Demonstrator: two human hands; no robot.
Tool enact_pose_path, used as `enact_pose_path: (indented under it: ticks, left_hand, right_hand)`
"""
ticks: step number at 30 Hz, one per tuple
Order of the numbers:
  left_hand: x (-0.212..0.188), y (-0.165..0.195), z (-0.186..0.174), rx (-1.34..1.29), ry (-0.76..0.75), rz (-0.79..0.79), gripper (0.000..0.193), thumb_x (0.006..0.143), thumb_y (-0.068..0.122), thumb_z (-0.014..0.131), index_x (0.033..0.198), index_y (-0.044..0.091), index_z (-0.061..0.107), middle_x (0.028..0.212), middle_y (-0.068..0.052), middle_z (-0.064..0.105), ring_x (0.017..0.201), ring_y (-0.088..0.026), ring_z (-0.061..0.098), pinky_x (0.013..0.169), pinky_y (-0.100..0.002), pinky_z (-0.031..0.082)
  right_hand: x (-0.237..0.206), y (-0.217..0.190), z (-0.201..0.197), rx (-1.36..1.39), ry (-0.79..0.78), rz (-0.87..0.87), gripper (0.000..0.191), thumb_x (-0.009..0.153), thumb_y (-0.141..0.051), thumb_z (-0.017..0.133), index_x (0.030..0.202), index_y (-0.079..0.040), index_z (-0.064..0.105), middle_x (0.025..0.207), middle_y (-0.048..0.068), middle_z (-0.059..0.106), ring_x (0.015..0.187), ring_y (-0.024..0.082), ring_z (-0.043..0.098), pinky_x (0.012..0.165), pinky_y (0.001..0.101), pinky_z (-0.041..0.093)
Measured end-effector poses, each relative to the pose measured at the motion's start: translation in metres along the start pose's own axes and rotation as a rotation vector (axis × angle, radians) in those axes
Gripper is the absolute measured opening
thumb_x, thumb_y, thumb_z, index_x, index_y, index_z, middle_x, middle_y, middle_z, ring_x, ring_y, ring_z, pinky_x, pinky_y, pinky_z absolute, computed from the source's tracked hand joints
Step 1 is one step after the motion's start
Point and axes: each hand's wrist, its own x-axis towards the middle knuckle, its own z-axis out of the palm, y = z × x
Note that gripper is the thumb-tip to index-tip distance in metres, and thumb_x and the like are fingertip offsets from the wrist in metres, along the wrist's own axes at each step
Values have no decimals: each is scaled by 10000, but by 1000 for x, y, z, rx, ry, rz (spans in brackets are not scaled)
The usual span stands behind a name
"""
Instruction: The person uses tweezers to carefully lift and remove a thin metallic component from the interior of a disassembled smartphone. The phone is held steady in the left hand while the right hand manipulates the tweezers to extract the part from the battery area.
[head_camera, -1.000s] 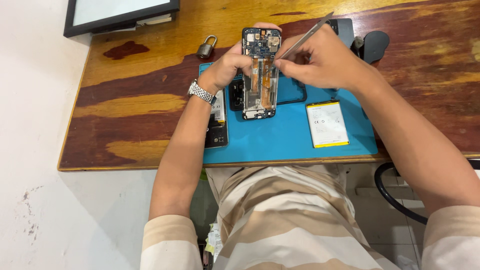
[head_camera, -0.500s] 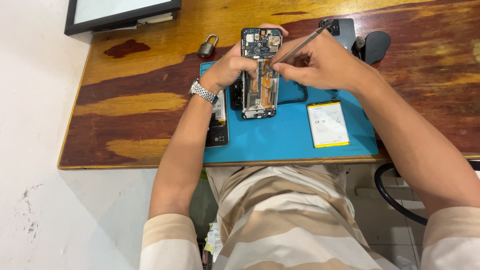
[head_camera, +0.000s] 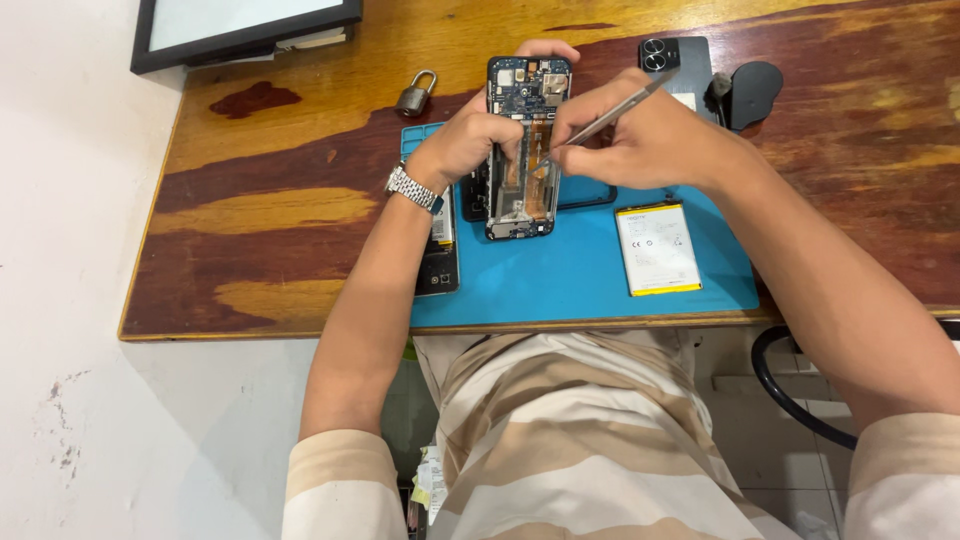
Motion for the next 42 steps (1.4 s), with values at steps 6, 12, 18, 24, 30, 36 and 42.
enact_pose_path:
  ticks: [6,12,18,24,30,36,42]
  left_hand:
    - [1,-18,-8,97,138,-140,338,810,-29,585,1147,-31,624,947,-71,615,852,-151,575,782,-291,505]
    - [-1,-21,-10,46,168,-119,354,744,1,523,1074,31,646,889,22,628,792,-93,561,714,-258,495]
    - [-2,-18,-9,41,177,-125,320,763,-1,524,1047,1,672,869,9,619,792,-99,544,725,-263,486]
    - [-3,-20,-11,51,200,-159,271,774,5,523,1010,2,655,847,1,615,771,-104,550,729,-269,500]
    - [-1,-34,-15,14,237,-169,197,779,24,535,952,49,627,802,7,613,741,-103,565,720,-270,509]
    - [3,-51,-23,2,213,-111,75,832,37,523,788,45,583,767,-6,581,729,-111,526,728,-279,471]
    - [-1,-50,-24,102,206,-111,145,882,71,513,746,62,563,747,-4,581,701,-105,520,732,-278,495]
  right_hand:
    - [-1,-2,0,-19,-5,-25,128,890,-137,690,931,-34,754,625,48,654,534,118,580,498,295,456]
    - [1,13,-1,114,-31,-39,168,911,-133,729,1042,-41,778,810,52,751,705,99,675,618,258,550]
    - [2,17,-1,208,-56,-60,188,932,-133,728,1089,-39,771,893,55,773,795,89,722,701,258,593]
    - [1,11,-2,73,-87,17,191,902,-145,754,1059,-47,803,831,80,774,686,126,687,608,288,562]
    - [1,8,-2,143,-34,-88,178,936,-117,716,1080,-32,775,890,85,778,763,111,723,675,272,594]
    - [0,5,3,106,-55,-49,174,927,-116,740,1075,-37,785,889,94,779,725,130,710,649,283,590]
    - [0,11,-3,121,-26,-107,170,944,-112,727,1092,-44,775,897,94,779,771,132,736,673,280,611]
